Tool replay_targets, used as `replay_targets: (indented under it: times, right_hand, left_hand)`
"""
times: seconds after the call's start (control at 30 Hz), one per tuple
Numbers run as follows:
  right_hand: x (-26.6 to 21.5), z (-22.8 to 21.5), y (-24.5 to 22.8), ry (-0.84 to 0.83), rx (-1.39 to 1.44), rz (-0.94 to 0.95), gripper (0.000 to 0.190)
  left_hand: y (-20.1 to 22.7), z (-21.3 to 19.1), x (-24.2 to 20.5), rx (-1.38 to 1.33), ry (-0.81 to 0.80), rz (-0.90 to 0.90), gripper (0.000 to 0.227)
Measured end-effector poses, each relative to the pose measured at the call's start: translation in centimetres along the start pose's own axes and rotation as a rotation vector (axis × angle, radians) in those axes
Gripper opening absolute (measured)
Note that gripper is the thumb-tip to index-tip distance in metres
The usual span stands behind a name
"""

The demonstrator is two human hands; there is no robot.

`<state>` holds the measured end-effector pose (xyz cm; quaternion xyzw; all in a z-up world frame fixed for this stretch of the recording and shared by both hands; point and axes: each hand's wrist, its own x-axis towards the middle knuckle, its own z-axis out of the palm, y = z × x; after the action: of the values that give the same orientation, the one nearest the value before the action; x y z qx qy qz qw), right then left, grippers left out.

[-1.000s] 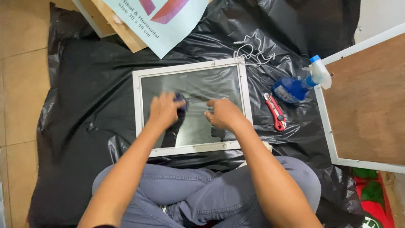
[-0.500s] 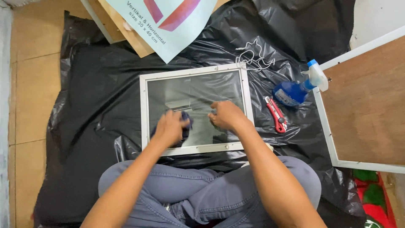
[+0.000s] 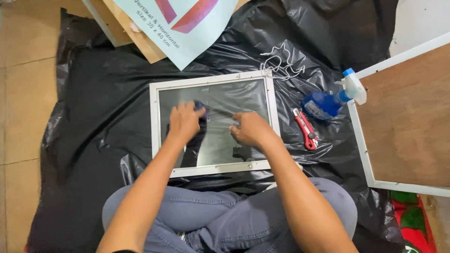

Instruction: The person is cleaning a photo frame by removing the backing and glass, then spraying and wiping the glass with a cloth.

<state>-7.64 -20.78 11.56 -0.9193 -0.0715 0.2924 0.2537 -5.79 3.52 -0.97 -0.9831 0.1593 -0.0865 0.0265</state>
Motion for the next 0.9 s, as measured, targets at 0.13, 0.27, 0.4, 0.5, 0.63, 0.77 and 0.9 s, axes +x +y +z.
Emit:
replay_targets:
  times: [0.13, 0.27, 0.4, 0.5, 0.63, 0.77, 0.9]
  right_hand:
    - [1.3, 0.2, 0.8, -0.020, -0.019, 0.005, 0.047]
    - [1.5, 0.4, 1.0, -0.023, -0.037, 0.017, 0.046]
    - [1.9, 1.3, 1.7, -0.002, -0.050, 0.046, 0.049]
    - [0.9, 0.9, 0.9, 0.021, -0.042, 0.043, 0.045]
    - [-0.7, 0.5, -0.5, 0.020, -0.045, 0.046, 0.046]
    - [-1.3, 0.1, -1.5, 0.011, -0.009, 0.046, 0.047]
    - [-1.3, -1.0, -2.3, -0.011, -0.054, 0.051, 0.047]
  left_hand:
    - [-2.3, 2.5, 5.0, -0.102, 0.024, -0.106, 0.034]
    - [-2.2, 1.7, 4.5, -0.180, -0.031, -0.141, 0.034]
    - [0.0, -2.6, -0.7, -0.218, -0.205, -0.120, 0.029]
    - [0.8, -4.0, -6.5, -0.176, -0.360, 0.035, 0.034]
    - [0.0, -2.7, -10.6, -0.153, -0.523, 0.167, 0.042]
    - [-0.9, -3.2, -7.5, -0.159, -0.466, 0.163, 0.039]
    - [-4.0, -0.9, -1.4, -0.159, -0.297, -0.001, 0.041]
